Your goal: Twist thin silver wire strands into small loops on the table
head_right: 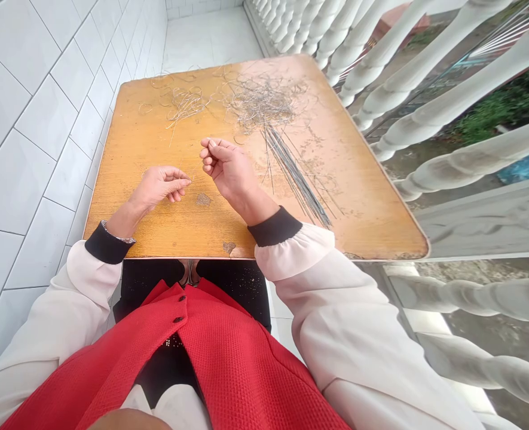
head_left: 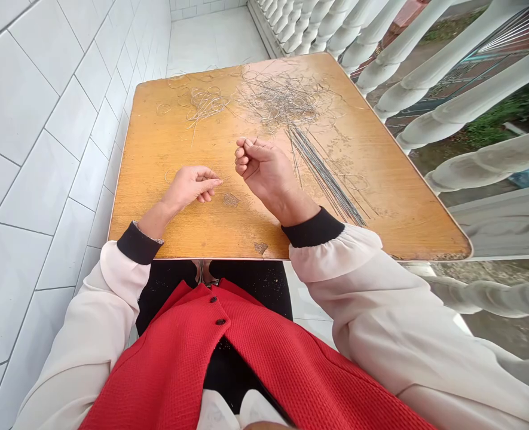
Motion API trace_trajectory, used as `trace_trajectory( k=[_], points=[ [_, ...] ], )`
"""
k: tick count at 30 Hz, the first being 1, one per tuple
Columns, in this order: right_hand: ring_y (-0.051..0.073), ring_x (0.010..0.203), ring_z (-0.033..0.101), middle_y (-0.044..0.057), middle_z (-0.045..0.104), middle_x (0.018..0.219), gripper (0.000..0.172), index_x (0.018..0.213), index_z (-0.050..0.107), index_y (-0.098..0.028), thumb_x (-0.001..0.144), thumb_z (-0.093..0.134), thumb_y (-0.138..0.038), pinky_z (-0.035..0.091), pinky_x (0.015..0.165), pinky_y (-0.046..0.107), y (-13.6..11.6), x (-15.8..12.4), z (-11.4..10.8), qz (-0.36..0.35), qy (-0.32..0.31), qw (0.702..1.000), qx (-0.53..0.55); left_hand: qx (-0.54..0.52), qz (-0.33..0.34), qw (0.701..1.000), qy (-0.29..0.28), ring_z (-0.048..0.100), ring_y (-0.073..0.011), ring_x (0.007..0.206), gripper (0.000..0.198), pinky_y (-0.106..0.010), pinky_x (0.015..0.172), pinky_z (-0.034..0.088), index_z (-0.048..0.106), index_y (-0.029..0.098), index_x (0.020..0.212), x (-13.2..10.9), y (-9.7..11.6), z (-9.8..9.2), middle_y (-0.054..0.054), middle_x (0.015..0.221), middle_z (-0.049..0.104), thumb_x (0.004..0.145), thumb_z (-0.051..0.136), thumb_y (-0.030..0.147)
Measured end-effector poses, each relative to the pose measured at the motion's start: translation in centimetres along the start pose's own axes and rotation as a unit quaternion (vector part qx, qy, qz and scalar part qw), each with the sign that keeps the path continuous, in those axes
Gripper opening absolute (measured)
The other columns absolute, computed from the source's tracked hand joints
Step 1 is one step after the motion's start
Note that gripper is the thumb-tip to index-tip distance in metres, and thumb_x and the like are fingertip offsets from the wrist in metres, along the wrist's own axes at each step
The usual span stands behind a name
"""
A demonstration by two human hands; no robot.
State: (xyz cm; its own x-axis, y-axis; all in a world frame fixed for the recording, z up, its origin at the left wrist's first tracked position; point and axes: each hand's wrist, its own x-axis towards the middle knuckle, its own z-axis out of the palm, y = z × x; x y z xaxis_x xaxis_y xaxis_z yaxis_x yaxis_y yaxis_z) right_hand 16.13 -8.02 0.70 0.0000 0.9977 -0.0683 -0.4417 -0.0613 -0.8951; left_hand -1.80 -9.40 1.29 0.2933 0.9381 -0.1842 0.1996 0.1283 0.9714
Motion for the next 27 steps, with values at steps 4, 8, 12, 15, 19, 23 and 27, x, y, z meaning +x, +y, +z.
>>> trace_trajectory(
  k=[4, 8, 12, 15, 19, 23, 27],
  points=[
    [0.005, 0.057, 0.052, -0.005, 0.059, 0.072, 0.019, 0.083, 0.067, -0.021, 0.1, 0.067, -0.016, 0.047, 0.058, 0.015, 0.3, 0.4, -0.4, 0.016, -0.01, 1.0, 0.015, -0.012, -0.002, 1.0, 0.003, 0.057, -0.0032, 0.043, 0.022, -0.016, 0.045, 0.042, 0.066, 0.012, 0.076, -0.2, 0.2, 0.3, 0.007, 0.051, 0.063, 0.095, 0.07, 0.003],
    [0.006, 0.056, 0.053, -0.003, 0.062, 0.071, 0.019, 0.082, 0.068, -0.02, 0.101, 0.065, -0.019, 0.045, 0.055, 0.018, 0.5, 0.6, -0.9, -0.024, -0.016, 0.998, -0.058, -0.015, 0.002, 1.0, 0.008, 0.057, -0.0031, 0.043, 0.024, -0.016, 0.046, 0.043, 0.065, 0.012, 0.074, -0.3, 0.2, 0.4, 0.007, 0.051, 0.063, 0.095, 0.07, 0.002],
    [0.009, 0.053, 0.051, -0.002, 0.064, 0.068, 0.02, 0.082, 0.07, -0.022, 0.101, 0.069, -0.03, 0.043, 0.053, 0.023, 0.4, 0.8, -1.7, -0.174, 0.002, 0.961, -0.216, -0.005, 0.01, 0.999, 0.045, 0.057, -0.0028, 0.043, 0.025, -0.016, 0.047, 0.043, 0.065, 0.013, 0.074, -0.2, 0.2, 0.0, 0.006, 0.053, 0.063, 0.095, 0.066, 0.0],
    [0.013, 0.056, 0.055, 0.0, 0.066, 0.067, 0.019, 0.086, 0.074, -0.025, 0.1, 0.069, -0.036, 0.046, 0.058, 0.028, 0.0, 1.0, -2.6, -0.278, 0.017, 0.899, -0.337, -0.011, 0.025, 0.996, 0.088, 0.062, -0.0032, 0.049, 0.029, -0.016, 0.048, 0.044, 0.061, 0.014, 0.072, 0.1, 0.3, -0.6, 0.006, 0.059, 0.065, 0.096, 0.063, 0.0],
    [0.019, 0.063, 0.063, 0.001, 0.068, 0.066, 0.016, 0.094, 0.08, -0.028, 0.1, 0.067, -0.033, 0.048, 0.065, 0.033, -0.7, 1.3, -4.0, -0.308, -0.034, 0.832, -0.461, -0.044, 0.048, 0.988, 0.139, 0.07, -0.0039, 0.059, 0.029, -0.014, 0.055, 0.048, 0.057, 0.017, 0.075, 0.4, 0.3, -1.5, 0.004, 0.067, 0.069, 0.101, 0.056, 0.003],
    [0.017, 0.059, 0.06, 0.001, 0.067, 0.063, 0.017, 0.099, 0.084, -0.026, 0.097, 0.067, -0.028, 0.047, 0.066, 0.033, -0.8, 1.8, -4.8, -0.272, -0.119, 0.805, -0.513, -0.057, 0.069, 0.982, 0.164, 0.07, -0.0045, 0.057, 0.025, -0.014, 0.057, 0.05, 0.056, 0.018, 0.081, 0.7, 0.2, -2.2, 0.005, 0.067, 0.069, 0.104, 0.054, 0.009],
    [0.013, 0.053, 0.053, 0.0, 0.067, 0.062, 0.024, 0.107, 0.085, -0.019, 0.097, 0.065, -0.029, 0.042, 0.058, 0.03, -0.7, 1.3, -4.1, -0.206, -0.176, 0.816, -0.511, -0.052, 0.108, 0.97, 0.209, 0.064, -0.0039, 0.05, 0.024, -0.014, 0.052, 0.046, 0.056, 0.019, 0.081, 1.2, 0.1, -2.4, 0.007, 0.061, 0.065, 0.103, 0.06, 0.014]
  ],
)
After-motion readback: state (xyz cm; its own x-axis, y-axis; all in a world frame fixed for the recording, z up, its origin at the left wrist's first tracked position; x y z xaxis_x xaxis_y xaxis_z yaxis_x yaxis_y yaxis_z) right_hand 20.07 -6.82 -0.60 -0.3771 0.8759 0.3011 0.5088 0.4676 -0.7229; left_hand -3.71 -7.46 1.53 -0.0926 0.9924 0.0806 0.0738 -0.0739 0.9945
